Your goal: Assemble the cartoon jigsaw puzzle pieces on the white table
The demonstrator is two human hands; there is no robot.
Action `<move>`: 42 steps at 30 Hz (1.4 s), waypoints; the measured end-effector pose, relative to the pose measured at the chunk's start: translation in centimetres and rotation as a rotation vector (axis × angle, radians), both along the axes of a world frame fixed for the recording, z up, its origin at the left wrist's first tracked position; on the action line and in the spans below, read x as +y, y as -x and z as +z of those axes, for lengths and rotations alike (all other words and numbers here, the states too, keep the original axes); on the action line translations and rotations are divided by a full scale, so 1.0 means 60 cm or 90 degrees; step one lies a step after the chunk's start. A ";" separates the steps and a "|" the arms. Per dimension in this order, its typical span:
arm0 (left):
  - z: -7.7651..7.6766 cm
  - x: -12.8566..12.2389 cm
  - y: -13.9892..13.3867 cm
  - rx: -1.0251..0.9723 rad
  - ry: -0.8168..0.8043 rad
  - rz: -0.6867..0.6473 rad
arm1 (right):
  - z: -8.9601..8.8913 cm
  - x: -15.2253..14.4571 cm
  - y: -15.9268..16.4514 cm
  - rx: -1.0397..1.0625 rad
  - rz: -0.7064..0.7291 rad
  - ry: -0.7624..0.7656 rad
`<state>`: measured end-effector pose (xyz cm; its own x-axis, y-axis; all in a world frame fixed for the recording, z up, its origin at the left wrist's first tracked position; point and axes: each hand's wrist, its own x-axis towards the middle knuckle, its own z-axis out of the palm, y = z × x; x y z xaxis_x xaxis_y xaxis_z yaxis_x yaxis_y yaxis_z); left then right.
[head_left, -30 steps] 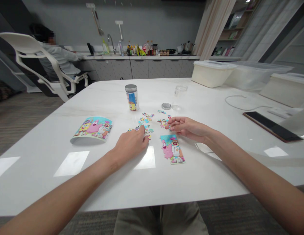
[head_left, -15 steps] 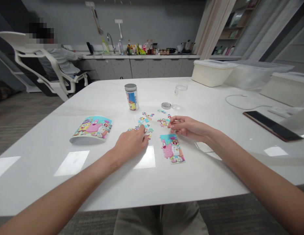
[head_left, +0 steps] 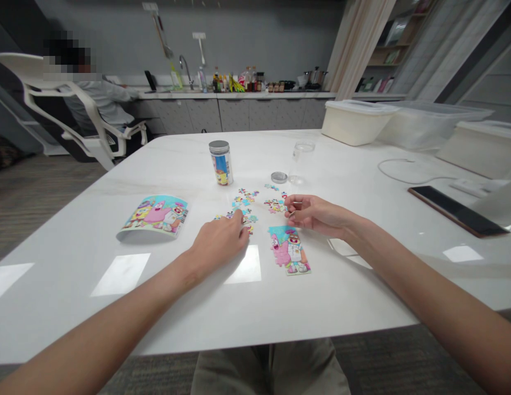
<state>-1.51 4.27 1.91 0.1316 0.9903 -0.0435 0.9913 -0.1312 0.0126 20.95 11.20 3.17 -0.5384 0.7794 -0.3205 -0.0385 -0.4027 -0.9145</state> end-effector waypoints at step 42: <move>0.000 0.003 -0.001 -0.063 -0.012 0.007 | -0.012 0.006 0.002 0.023 0.000 0.006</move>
<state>-1.43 4.47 1.94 0.1239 0.9922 -0.0126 0.9867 -0.1219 0.1077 20.84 11.59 2.45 -0.5500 0.7759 -0.3090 -0.0707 -0.4119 -0.9085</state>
